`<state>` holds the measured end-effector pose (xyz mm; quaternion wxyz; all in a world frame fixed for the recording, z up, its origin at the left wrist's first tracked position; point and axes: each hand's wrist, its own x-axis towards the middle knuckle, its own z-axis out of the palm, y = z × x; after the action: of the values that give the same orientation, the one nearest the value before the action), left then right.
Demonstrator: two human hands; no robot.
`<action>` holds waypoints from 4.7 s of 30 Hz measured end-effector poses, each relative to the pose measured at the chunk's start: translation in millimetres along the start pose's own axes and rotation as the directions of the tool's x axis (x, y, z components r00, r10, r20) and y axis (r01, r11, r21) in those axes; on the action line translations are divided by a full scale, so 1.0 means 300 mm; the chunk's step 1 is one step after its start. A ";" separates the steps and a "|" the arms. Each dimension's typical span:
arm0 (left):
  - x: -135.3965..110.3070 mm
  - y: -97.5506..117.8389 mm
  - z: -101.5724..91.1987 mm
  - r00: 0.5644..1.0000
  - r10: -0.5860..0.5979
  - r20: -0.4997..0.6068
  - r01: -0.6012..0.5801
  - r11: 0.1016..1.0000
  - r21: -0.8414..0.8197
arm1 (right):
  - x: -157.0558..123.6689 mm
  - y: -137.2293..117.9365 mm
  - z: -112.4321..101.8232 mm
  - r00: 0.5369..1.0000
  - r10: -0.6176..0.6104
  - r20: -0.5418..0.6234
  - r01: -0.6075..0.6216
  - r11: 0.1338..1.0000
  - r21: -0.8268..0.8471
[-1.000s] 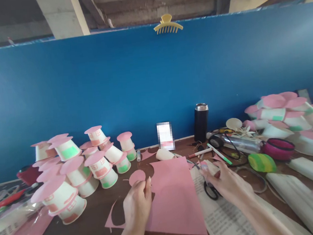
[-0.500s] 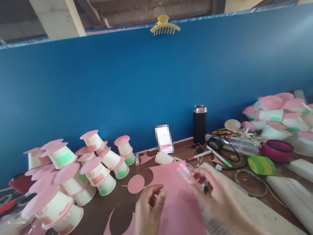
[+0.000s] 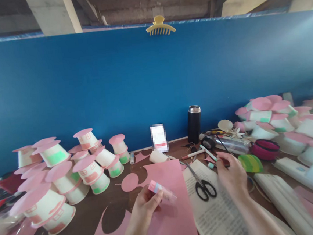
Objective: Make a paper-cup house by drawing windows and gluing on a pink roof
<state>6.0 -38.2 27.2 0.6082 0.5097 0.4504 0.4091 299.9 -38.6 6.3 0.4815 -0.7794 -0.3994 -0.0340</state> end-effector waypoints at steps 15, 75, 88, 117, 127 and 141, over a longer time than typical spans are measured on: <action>0.007 -0.022 0.003 0.996 -0.059 0.067 0.061 0.998 -0.021 | 0.004 0.042 0.017 0.974 0.036 0.223 0.026 0.962 -0.272; 0.031 -0.057 0.000 0.932 0.193 0.308 -0.157 0.978 -0.138 | -0.257 -0.248 -0.034 0.730 -0.239 0.640 -0.426 0.573 0.700; 0.041 -0.074 0.013 0.927 0.177 0.331 -0.098 0.965 -0.243 | -0.270 -0.261 -0.032 0.719 -0.235 0.654 -0.416 0.608 0.676; 0.027 -0.062 0.032 0.926 0.170 0.336 -0.057 0.946 -0.320 | -0.267 -0.245 -0.048 0.682 -0.303 0.666 -0.395 0.614 0.684; 0.006 -0.034 0.047 0.906 0.211 0.367 -0.041 0.907 -0.419 | -0.284 -0.258 -0.040 0.594 -0.435 0.676 -0.387 0.582 0.715; -0.013 0.007 0.039 0.953 0.264 0.148 -0.253 0.963 -0.090 | -0.274 -0.258 -0.054 0.693 -0.323 0.645 -0.295 0.689 0.662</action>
<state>16.3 -44.7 30.7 0.6007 0.5737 0.3153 0.4589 198.7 -83.0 34.9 0.5508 -0.4681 -0.5404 0.4306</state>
